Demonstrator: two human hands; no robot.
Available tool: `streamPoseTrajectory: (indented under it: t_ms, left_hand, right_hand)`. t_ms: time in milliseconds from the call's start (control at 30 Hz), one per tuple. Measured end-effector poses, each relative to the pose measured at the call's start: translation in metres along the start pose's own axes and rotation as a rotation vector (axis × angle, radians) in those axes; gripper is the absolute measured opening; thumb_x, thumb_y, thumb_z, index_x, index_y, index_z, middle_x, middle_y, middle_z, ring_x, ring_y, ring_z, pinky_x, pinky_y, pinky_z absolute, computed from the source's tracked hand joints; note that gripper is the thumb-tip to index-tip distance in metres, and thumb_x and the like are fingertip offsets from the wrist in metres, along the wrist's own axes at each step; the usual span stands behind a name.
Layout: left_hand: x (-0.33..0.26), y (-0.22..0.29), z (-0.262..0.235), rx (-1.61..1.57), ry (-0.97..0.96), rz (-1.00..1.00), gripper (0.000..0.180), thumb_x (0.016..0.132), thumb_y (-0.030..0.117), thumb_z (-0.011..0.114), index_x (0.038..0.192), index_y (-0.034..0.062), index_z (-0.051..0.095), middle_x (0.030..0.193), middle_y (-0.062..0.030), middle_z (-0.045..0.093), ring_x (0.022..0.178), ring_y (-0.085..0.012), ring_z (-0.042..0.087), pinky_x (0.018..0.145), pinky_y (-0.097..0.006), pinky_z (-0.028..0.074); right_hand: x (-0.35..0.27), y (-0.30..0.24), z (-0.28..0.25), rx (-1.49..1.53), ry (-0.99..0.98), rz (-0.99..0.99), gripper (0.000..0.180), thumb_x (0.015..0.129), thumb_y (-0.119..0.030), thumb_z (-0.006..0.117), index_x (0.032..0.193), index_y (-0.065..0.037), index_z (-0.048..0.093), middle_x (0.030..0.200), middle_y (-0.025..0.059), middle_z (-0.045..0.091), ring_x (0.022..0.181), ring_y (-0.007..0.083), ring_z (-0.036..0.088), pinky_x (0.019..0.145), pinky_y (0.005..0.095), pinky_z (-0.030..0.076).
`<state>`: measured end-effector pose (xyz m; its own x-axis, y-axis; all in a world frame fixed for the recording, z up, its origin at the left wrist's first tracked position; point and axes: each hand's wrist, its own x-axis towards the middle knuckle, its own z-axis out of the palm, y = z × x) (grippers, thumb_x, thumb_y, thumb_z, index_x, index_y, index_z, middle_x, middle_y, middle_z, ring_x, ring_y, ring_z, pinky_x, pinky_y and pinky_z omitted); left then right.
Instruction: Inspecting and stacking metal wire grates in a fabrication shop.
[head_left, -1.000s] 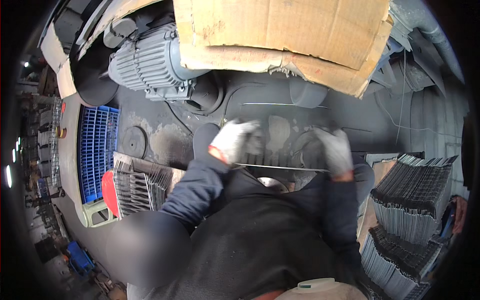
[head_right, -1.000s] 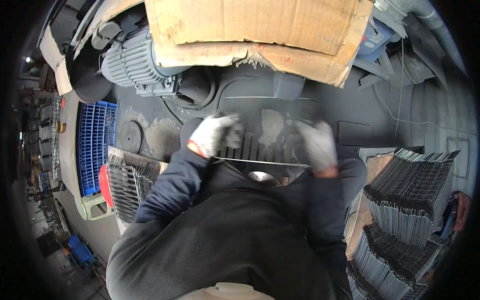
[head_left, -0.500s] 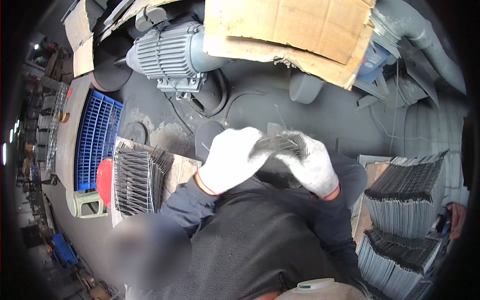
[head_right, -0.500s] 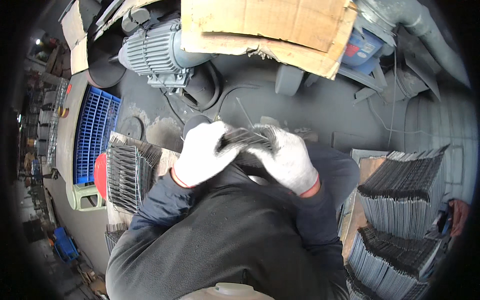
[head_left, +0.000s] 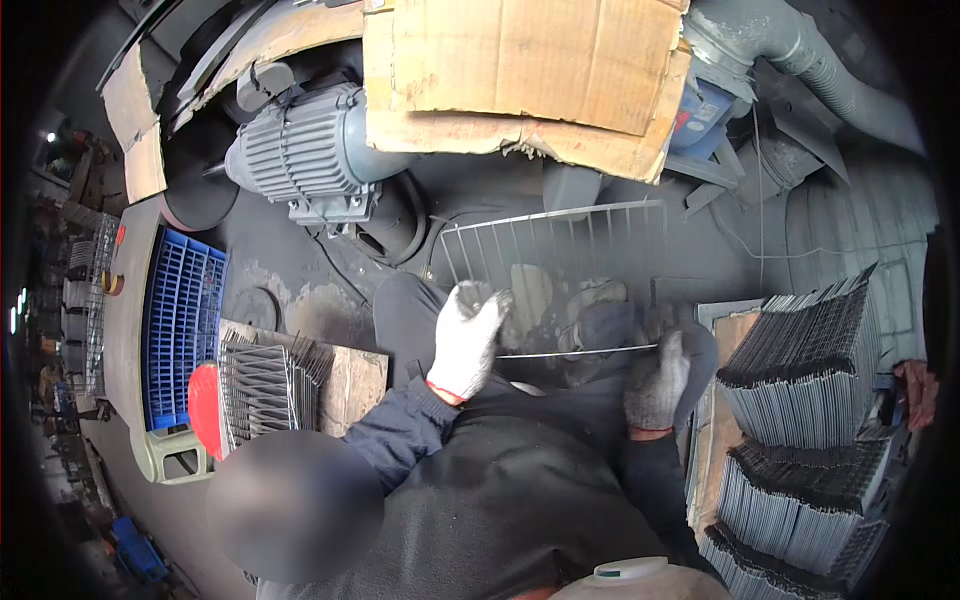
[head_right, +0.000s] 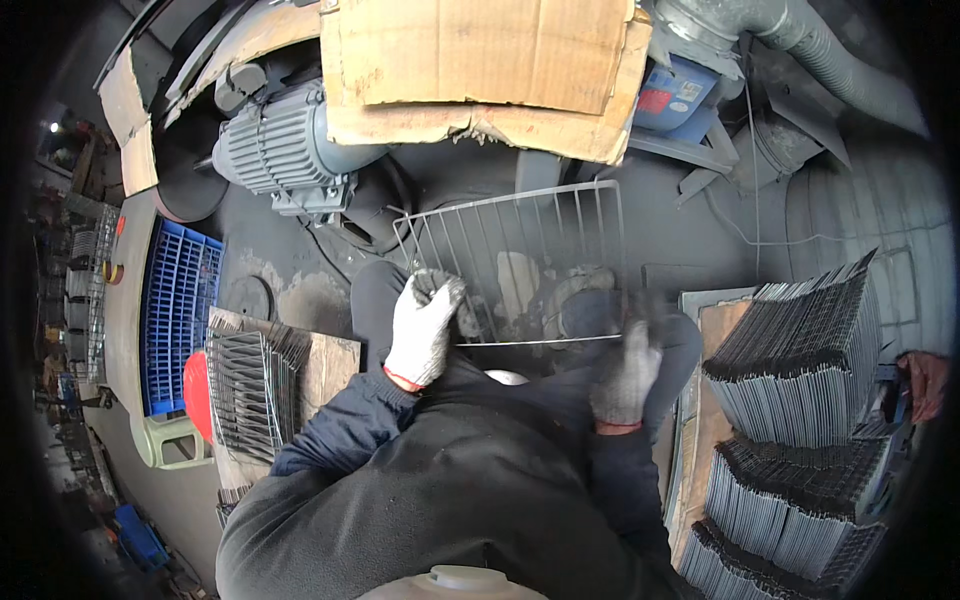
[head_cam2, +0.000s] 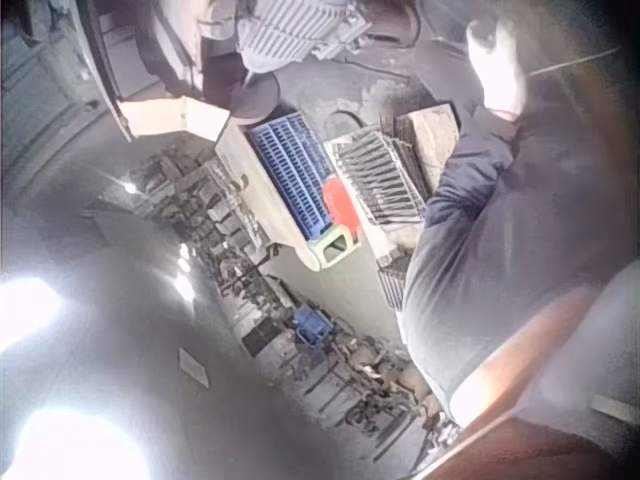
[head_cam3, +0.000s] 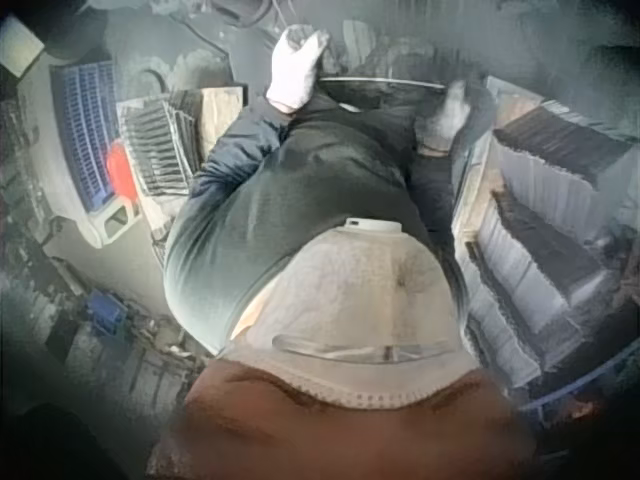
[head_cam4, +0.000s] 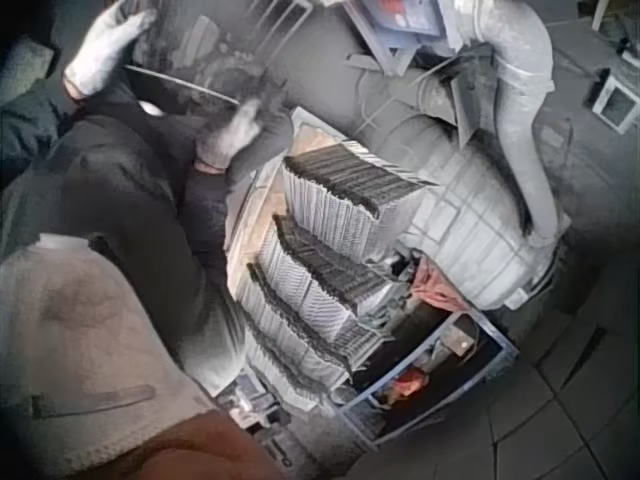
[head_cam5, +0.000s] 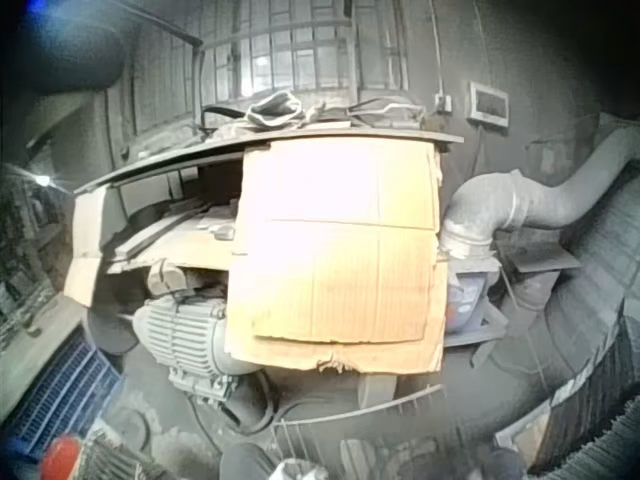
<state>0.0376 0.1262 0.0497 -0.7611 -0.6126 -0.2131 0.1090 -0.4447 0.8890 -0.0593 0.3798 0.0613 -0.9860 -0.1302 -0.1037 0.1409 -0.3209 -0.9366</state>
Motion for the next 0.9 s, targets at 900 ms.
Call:
streamPoseTrajectory:
  t_ms: [900]
  left_hand:
    - [0.087, 0.017, -0.027, 0.207, -0.17, -0.421, 0.027, 0.105, 0.014, 0.07, 0.126, 0.0001, 0.062, 0.101, -0.0071, 0.072, 0.079, -0.0143, 0.07, 0.069, -0.031, 0.061]
  right_hand:
    - [0.087, 0.028, 0.065, -0.285, -0.137, 0.322, 0.023, 0.102, -0.01, 0.073, 0.124, -0.003, 0.072, 0.109, 0.0029, 0.075, 0.092, 0.0101, 0.068, 0.08, 0.0283, 0.057]
